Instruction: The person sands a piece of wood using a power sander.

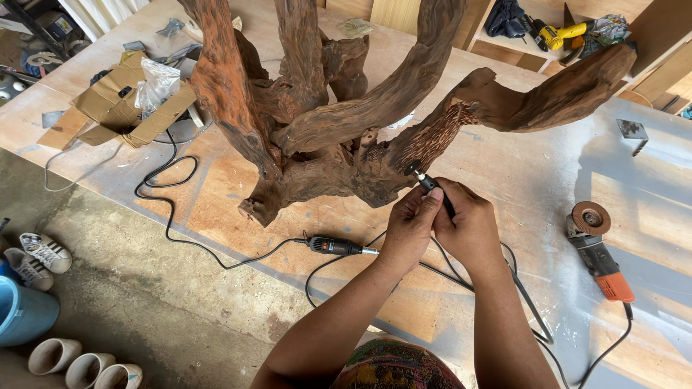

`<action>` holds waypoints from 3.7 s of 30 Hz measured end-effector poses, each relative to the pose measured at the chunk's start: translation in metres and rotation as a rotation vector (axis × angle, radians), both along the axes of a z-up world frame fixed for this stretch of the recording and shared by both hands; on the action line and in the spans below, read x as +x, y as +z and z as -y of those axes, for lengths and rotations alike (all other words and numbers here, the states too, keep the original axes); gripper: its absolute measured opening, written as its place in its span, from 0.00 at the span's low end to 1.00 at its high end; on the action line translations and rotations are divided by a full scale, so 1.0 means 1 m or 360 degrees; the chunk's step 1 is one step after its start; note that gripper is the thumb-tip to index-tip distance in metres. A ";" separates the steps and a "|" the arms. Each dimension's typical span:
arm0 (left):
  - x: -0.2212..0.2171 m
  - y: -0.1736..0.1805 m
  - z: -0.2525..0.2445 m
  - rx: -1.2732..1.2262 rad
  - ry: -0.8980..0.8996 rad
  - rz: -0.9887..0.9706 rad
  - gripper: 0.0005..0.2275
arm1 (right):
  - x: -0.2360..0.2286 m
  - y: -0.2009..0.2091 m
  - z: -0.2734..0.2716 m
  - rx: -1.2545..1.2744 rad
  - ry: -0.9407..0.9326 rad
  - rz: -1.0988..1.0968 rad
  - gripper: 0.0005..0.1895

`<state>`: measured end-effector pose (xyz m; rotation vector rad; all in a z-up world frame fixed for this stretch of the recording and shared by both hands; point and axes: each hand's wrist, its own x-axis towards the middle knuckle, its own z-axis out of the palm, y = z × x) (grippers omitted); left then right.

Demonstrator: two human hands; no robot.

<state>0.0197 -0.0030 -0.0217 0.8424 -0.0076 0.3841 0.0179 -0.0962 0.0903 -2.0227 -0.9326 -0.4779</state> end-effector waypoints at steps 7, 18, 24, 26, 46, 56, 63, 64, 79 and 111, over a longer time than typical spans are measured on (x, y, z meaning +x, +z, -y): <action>0.000 0.011 0.001 0.0021 -0.0027 0.0028 0.12 | 0.000 0.009 0.002 0.0028 -0.0008 0.0030 0.13; 0.005 0.007 0.003 0.0056 -0.0020 0.0062 0.12 | 0.002 0.007 0.004 0.0074 -0.0013 0.0056 0.13; -0.009 0.023 0.004 0.0034 -0.0011 0.0083 0.12 | -0.008 0.018 0.001 0.0048 -0.0021 0.0104 0.12; -0.008 0.007 0.002 -0.0009 0.0000 0.0045 0.12 | -0.006 0.013 0.000 -0.0033 0.0016 0.0078 0.12; -0.021 0.042 -0.009 -0.0061 -0.0022 -0.0069 0.09 | 0.006 0.000 -0.006 -0.0107 0.0030 -0.0015 0.13; -0.017 0.031 -0.012 -0.0014 0.0014 0.0012 0.10 | -0.001 0.007 -0.009 -0.0062 0.0012 0.0015 0.13; -0.013 0.025 -0.017 -0.0029 0.0028 -0.0008 0.09 | 0.003 0.000 -0.011 -0.0062 0.0047 -0.0013 0.14; -0.014 0.027 -0.017 -0.0030 0.0028 -0.0010 0.09 | 0.004 0.000 -0.011 -0.0062 0.0048 -0.0015 0.14; -0.003 0.011 -0.020 0.0003 0.0024 -0.0017 0.10 | 0.005 0.000 -0.011 -0.0007 0.0029 -0.0059 0.13; -0.019 0.107 -0.122 0.1475 0.1015 0.0499 0.19 | -0.026 -0.030 0.027 0.0687 -0.0053 -0.0458 0.08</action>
